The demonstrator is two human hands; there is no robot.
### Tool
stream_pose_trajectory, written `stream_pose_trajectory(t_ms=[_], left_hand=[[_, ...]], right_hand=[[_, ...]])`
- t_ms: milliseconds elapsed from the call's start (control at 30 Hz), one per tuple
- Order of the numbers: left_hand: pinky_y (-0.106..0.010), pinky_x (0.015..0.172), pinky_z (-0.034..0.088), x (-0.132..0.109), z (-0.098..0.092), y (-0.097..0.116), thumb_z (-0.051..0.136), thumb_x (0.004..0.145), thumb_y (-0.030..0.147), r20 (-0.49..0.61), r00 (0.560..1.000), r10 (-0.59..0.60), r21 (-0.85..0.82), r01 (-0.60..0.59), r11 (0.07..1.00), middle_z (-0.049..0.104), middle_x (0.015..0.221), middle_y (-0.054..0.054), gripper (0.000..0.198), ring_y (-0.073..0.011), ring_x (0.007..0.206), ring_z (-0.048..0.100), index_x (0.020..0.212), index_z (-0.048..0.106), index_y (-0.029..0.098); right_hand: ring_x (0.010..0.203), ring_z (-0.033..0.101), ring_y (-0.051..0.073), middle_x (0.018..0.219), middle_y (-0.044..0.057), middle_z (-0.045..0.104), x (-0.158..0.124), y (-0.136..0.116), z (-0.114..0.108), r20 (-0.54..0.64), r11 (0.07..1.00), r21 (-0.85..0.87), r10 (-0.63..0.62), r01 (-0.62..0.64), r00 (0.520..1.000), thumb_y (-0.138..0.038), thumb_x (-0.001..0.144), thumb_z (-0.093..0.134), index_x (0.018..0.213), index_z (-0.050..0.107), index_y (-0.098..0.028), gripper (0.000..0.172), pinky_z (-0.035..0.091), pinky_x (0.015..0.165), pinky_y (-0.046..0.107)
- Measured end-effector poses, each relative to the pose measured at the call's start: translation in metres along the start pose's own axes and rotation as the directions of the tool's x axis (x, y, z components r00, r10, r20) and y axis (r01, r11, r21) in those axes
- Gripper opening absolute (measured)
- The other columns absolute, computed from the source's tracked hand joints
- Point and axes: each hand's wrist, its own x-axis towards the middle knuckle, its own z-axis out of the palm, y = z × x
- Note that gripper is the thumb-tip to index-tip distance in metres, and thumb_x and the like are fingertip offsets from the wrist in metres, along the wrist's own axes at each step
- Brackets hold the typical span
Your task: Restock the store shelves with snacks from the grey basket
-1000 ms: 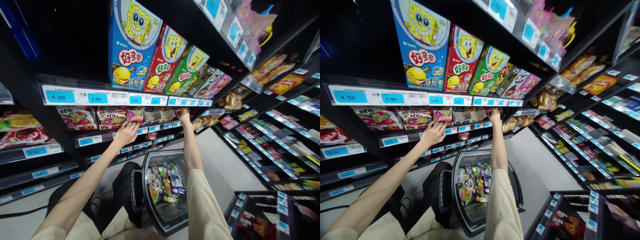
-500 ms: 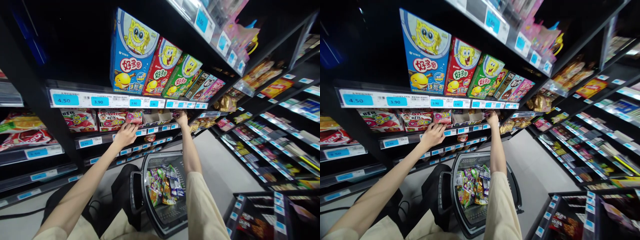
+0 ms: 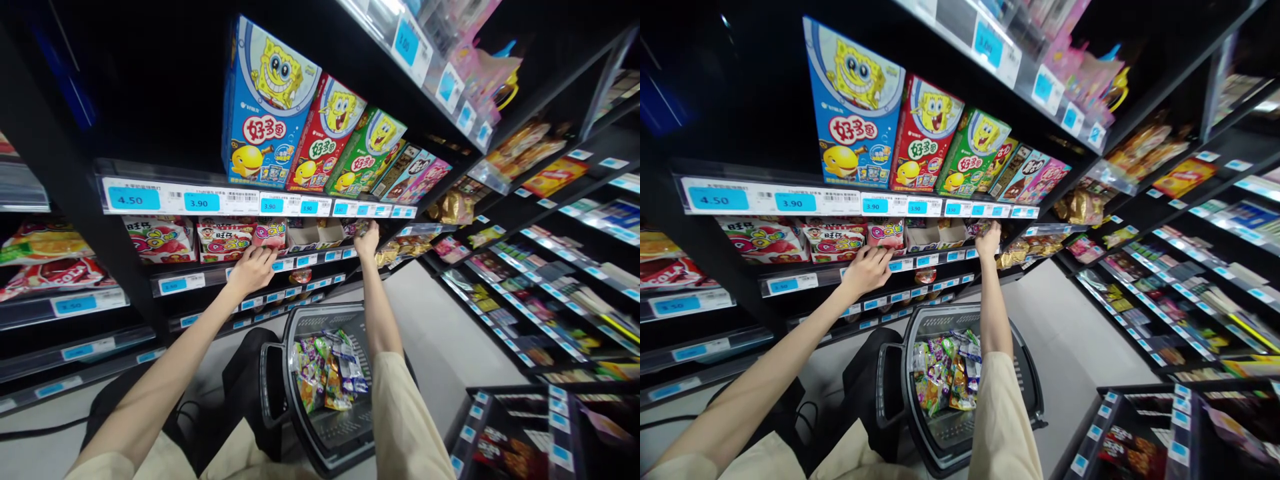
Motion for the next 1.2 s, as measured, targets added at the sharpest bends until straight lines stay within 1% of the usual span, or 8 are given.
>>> stream_pose_trajectory(t_ms=[100,167,333,533,633,867,1033,1200], left_hand=[[-0.046,0.102,0.044,0.0,0.0,0.0,0.052,0.095,0.022,-0.004,1.0,0.005,0.008,-0.005,1.0,0.073,0.11,-0.017,0.047,-0.0307,0.102,0.064,0.138,0.065,0.01],[-0.046,0.102,0.044,0.0,0.0,0.0,0.052,0.094,0.022,-0.004,1.0,0.0,-0.006,0.0,1.0,0.073,0.109,-0.017,0.048,-0.0307,0.102,0.064,0.139,0.064,0.01],[-0.046,0.101,0.044,0.0,-0.002,0.001,0.054,0.093,0.022,-0.021,1.0,-0.001,-0.015,0.001,1.0,0.073,0.108,-0.017,0.048,-0.0309,0.102,0.065,0.138,0.065,0.01],[-0.045,0.102,0.044,0.0,-0.001,0.0,0.054,0.094,0.022,-0.025,1.0,0.015,-0.005,-0.015,1.0,0.073,0.109,-0.017,0.046,-0.0308,0.102,0.065,0.136,0.066,0.009],[-0.046,0.101,0.044,0.0,0.0,0.0,0.053,0.094,0.021,-0.013,1.0,0.003,-0.024,-0.003,1.0,0.073,0.109,-0.017,0.047,-0.0308,0.102,0.065,0.138,0.065,0.011],[-0.045,0.101,0.045,0.001,-0.001,0.0,0.053,0.094,0.022,-0.017,1.0,0.006,-0.002,-0.006,1.0,0.073,0.11,-0.017,0.046,-0.0307,0.101,0.065,0.136,0.066,0.011],[-0.046,0.102,0.044,0.0,-0.001,0.0,0.054,0.094,0.022,-0.023,1.0,0.005,-0.027,-0.006,1.0,0.073,0.11,-0.019,0.048,-0.0313,0.103,0.065,0.138,0.064,0.007],[-0.046,0.102,0.044,0.0,-0.001,0.0,0.053,0.094,0.022,-0.011,1.0,0.008,-0.004,-0.008,1.0,0.073,0.109,-0.017,0.046,-0.031,0.103,0.065,0.136,0.066,0.011]], right_hand=[[0.119,0.058,0.033,0.125,0.023,0.062,0.009,-0.002,0.005,0.198,0.992,0.055,-0.124,0.116,0.972,-0.018,0.081,0.05,0.123,0.057,-0.011,0.043,0.049,0.107,0.049],[0.119,0.059,0.033,0.126,0.025,0.062,0.014,-0.003,0.006,0.262,0.989,0.06,-0.148,0.137,0.954,-0.015,0.08,0.048,0.124,0.058,-0.009,0.045,0.048,0.108,0.049],[0.128,0.058,0.034,0.134,0.024,0.062,0.005,-0.006,-0.002,0.271,0.983,0.106,-0.174,0.151,0.947,-0.018,0.082,0.052,0.132,0.058,-0.011,0.051,0.046,0.113,0.052],[0.136,0.055,0.031,0.141,0.017,0.062,-0.058,-0.016,-0.017,0.237,0.943,0.253,-0.275,0.214,0.932,-0.037,0.095,0.051,0.141,0.057,-0.018,0.05,0.044,0.118,0.053],[0.142,0.051,0.03,0.146,0.018,0.058,-0.079,-0.026,-0.017,0.245,0.933,0.282,-0.294,0.223,0.924,-0.039,0.096,0.052,0.141,0.058,-0.018,0.05,0.042,0.121,0.051],[0.145,0.049,0.03,0.149,0.018,0.056,-0.08,-0.035,-0.013,0.254,0.942,0.281,-0.259,0.185,0.932,-0.035,0.094,0.054,0.142,0.058,-0.019,0.051,0.039,0.123,0.051],[0.148,0.046,0.03,0.153,0.017,0.053,-0.083,-0.034,-0.017,0.29,0.94,0.282,-0.272,0.189,0.918,-0.038,0.095,0.054,0.147,0.054,-0.019,0.055,0.038,0.124,0.051],[0.151,0.042,0.031,0.158,0.017,0.049,-0.086,-0.034,-0.017,0.305,0.937,0.295,-0.276,0.185,0.912,-0.037,0.094,0.055,0.152,0.049,-0.02,0.06,0.037,0.125,0.053]])
